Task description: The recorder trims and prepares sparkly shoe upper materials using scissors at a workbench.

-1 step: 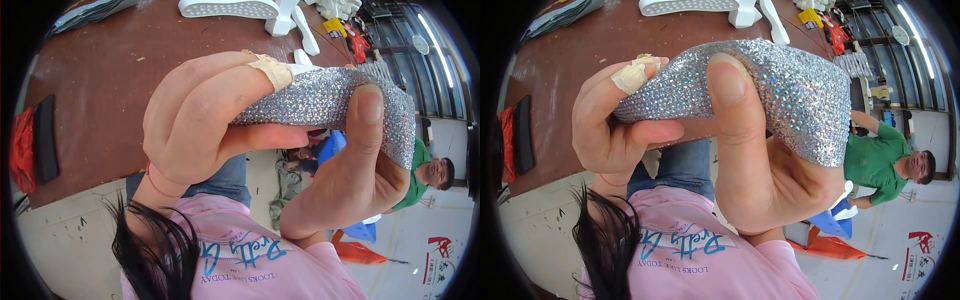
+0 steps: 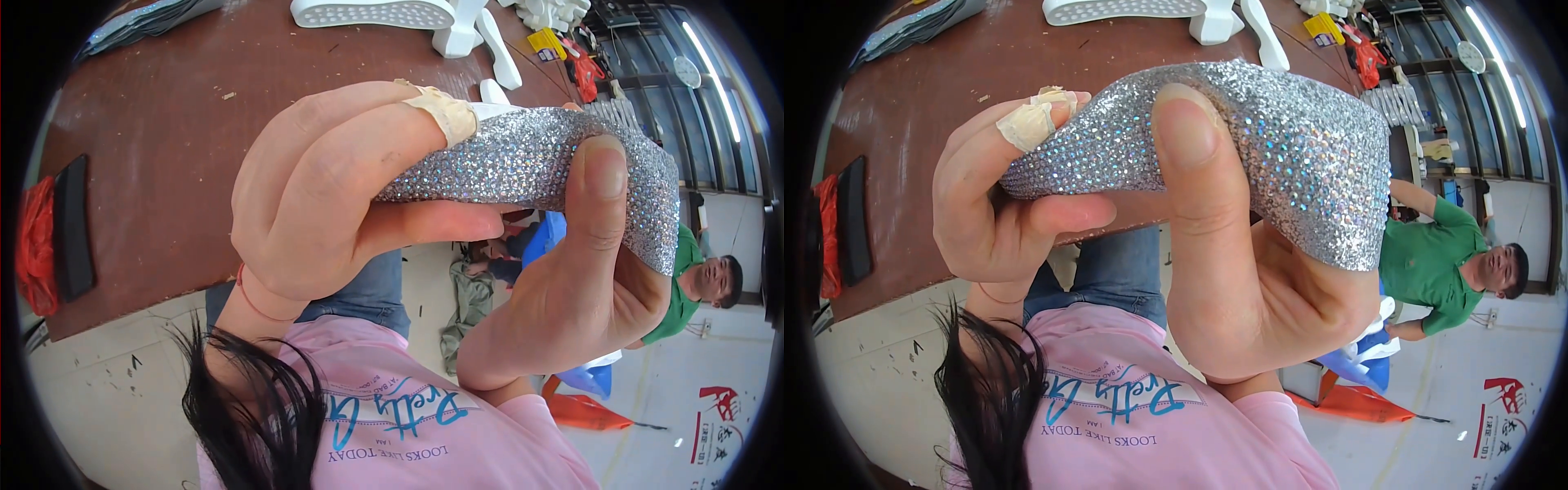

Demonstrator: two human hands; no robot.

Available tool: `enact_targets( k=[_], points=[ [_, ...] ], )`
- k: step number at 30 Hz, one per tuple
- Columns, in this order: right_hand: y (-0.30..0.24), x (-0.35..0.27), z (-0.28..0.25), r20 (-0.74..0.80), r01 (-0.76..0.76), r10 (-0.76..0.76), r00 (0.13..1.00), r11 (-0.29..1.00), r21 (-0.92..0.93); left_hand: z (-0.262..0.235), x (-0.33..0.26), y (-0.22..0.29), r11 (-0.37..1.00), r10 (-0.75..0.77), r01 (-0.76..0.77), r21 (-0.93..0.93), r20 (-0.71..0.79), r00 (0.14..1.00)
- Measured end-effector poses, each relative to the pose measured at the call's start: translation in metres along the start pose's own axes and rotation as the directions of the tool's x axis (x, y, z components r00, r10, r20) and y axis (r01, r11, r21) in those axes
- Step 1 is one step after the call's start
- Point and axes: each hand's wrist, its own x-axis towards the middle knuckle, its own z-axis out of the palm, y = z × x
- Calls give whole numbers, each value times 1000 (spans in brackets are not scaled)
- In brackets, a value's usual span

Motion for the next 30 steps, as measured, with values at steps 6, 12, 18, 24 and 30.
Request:
enact_targets(
  k=[6, 12, 18, 24, 30],
  points=[
    [1, 0, 0, 9, -11, 11, 1000, 998, 59, -2, 6, 3, 999, -1, 2, -45, 19, 1000],
    [-3, -1, 2, 82, 0, 2, 997, 1000, -24, -3, 11, 2, 995, -24, 32, -93, 88, 996],
    [-5, 7, -5, 31, -201, 199, 980, 961, 188, -8, 11, 6, 998, -58, 64, -28, 169, 984],
    [-3, 10, -18, 124, -243, 232, 965, 966, 90, -7, 10, 6, 997, -74, 80, -22, 199, 977],
    [0, 10, -15, 127, -332, 310, 942, 919, 213, -10, 8, 4, 996, -87, 91, -9, 229, 969]
  ],
)
